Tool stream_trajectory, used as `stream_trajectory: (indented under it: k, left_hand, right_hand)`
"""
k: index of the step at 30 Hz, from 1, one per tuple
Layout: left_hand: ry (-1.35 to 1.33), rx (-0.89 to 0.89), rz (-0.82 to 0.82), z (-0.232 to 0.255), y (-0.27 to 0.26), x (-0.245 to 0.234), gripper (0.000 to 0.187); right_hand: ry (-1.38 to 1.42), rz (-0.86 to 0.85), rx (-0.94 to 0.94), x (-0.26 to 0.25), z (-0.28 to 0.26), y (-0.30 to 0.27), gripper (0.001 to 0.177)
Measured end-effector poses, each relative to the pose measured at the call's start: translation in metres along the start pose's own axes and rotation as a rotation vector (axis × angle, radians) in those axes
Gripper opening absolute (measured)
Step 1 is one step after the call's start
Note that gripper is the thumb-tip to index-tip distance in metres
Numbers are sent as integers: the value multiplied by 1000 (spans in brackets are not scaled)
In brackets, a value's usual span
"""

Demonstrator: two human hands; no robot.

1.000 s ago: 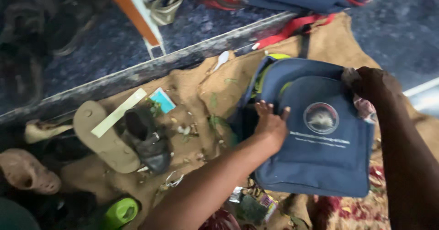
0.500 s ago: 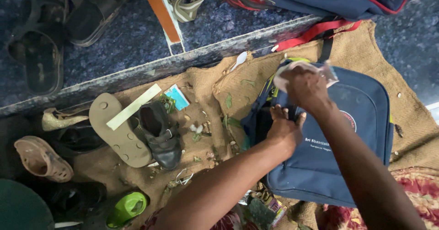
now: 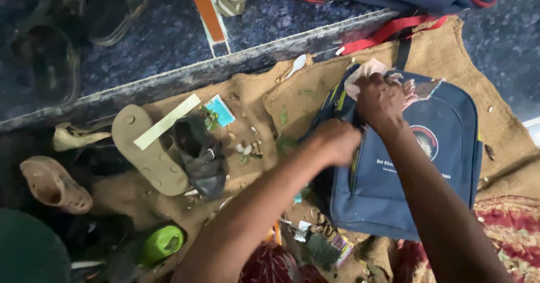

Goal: The person wipes the exterior of two backpacks using a cloth. They first clean a red and blue backpack, then a blue and yellow backpack, wiping various surfaces including the front, sides, and straps.

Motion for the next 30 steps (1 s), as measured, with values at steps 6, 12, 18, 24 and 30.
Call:
stream_trajectory:
  k: [6, 12, 18, 24, 30]
  left_hand:
    - [-482, -169, 548, -64, -17, -70, 17]
    - [-300, -188, 533, -49, -20, -76, 23]
    - [-210, -55, 450, -12, -20, -58, 27]
    - [-64, -56, 243, 26, -28, -43, 39]
    - [192, -8, 169, 48, -8, -2, 68]
  right_hand:
    - [-99, 82, -133, -3, -47, -32, 26]
    - [-153, 75, -170, 14, -68, -69, 52]
    - [-61, 148, -173, 3, -100, -116, 59]
    - [-76, 113, -163, -8, -119, -167, 42]
    - [185, 73, -247, -47, -129, -207, 37]
Point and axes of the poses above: each hand's wrist, its own y-axis towards the middle knuckle, its own x-axis out of the palm, z = x × y, the point moved 8 cm from there along y, towards the middle knuckle, and after that the axes turned 3 degrees about -x, right-handed, at the moved point
